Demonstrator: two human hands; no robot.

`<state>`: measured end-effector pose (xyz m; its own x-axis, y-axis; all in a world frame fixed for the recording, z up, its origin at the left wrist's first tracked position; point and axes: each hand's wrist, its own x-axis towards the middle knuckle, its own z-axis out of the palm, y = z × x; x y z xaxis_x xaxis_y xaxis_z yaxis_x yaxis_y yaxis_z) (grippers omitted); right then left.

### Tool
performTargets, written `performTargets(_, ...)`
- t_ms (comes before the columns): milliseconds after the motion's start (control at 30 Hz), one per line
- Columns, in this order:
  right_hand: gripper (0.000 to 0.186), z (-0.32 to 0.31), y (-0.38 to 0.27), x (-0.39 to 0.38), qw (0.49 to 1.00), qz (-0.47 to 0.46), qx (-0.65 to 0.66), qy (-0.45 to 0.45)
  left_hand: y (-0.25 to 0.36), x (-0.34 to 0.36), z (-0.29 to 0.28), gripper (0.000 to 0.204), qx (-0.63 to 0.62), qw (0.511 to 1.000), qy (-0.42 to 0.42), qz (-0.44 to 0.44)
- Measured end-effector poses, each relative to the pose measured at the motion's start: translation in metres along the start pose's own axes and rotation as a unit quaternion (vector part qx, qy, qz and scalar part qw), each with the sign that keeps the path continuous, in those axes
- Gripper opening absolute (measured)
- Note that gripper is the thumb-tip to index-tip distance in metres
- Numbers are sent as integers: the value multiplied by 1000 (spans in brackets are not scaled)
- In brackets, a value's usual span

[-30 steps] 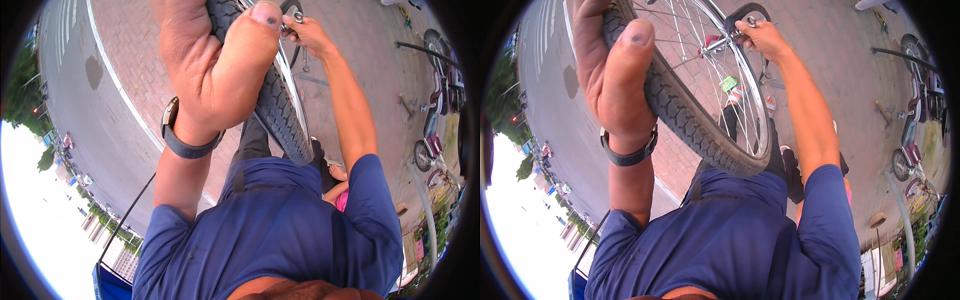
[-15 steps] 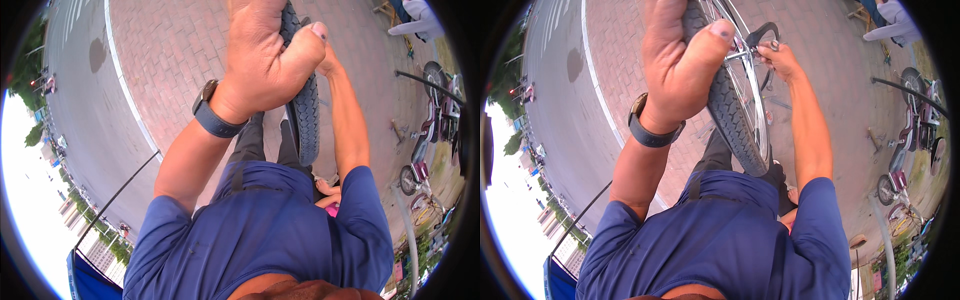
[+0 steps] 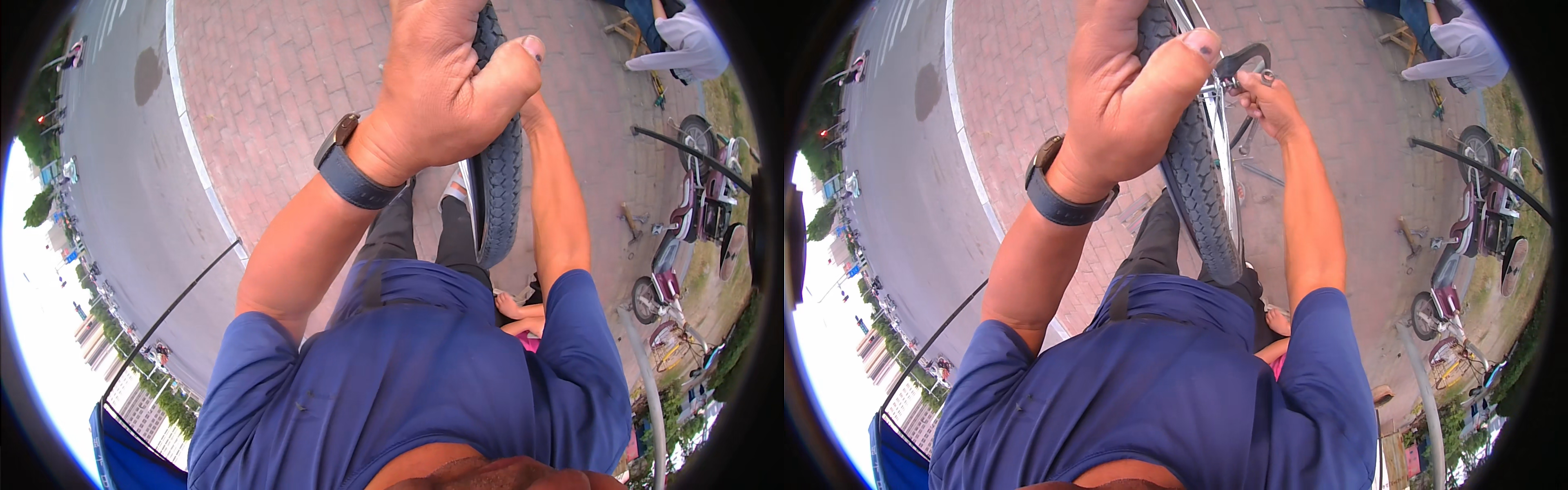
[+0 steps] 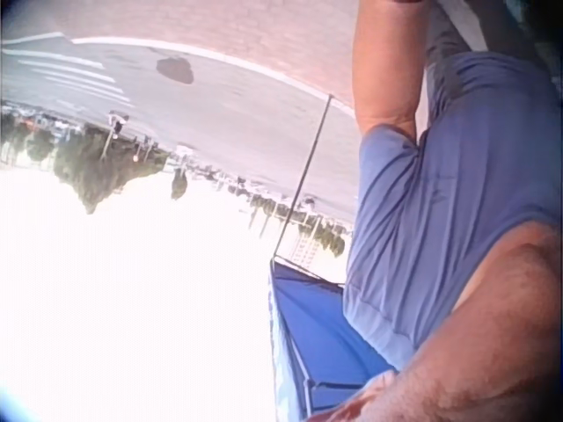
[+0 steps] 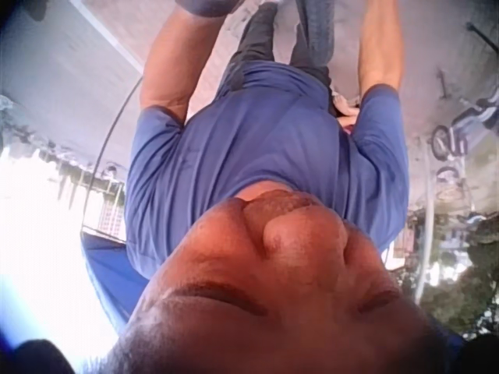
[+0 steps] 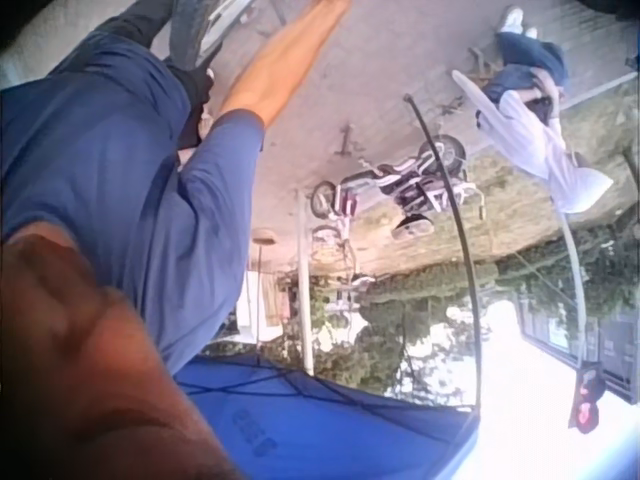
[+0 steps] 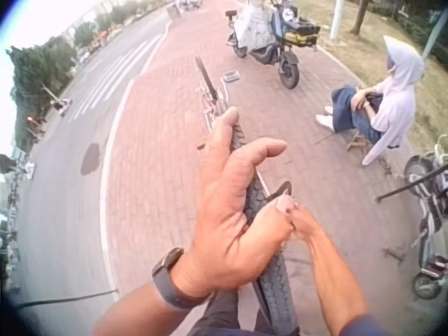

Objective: The person retrieves a wrench and a small green box from a cluttered shelf, then walks to a bicycle on the sidewalk. They use the wrench to loosen the rear wheel axle, remove the wheel, and detach the tire from the rim. The person then opens the green box and removes a new inner tube, preparing to install it.

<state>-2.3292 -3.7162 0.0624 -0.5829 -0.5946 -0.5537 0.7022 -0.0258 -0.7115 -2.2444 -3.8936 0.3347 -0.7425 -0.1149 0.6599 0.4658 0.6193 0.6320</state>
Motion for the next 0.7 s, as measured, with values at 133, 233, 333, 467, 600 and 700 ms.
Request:
performTargets(133, 26, 5, 0, -2, 999, -37, -5, 14, -8, -4, -1, 51, -6, 1000, -8, 3)
performTargets(233, 26, 11, -9, -19, 999, -31, -24, 15, -2, 0, -6, 51, -12, 1000, -26, 6)
performTargets(333, 25, 6, -17, -23, 998, 18, -65, 5, -1, 0, -7, 51, -18, 999, -33, 4)
performTargets(467, 27, 5, -21, -20, 996, -6, -92, -7, 0, -3, -7, 49, -16, 999, -37, -16)
performTargets(600, 24, 7, -25, -25, 997, -32, -70, 5, -2, -2, -9, 51, -26, 999, -44, -6)
performTargets(700, 23, 8, -22, -21, 995, 5, -94, 28, -1, -5, -7, 52, -51, 998, -37, -26)
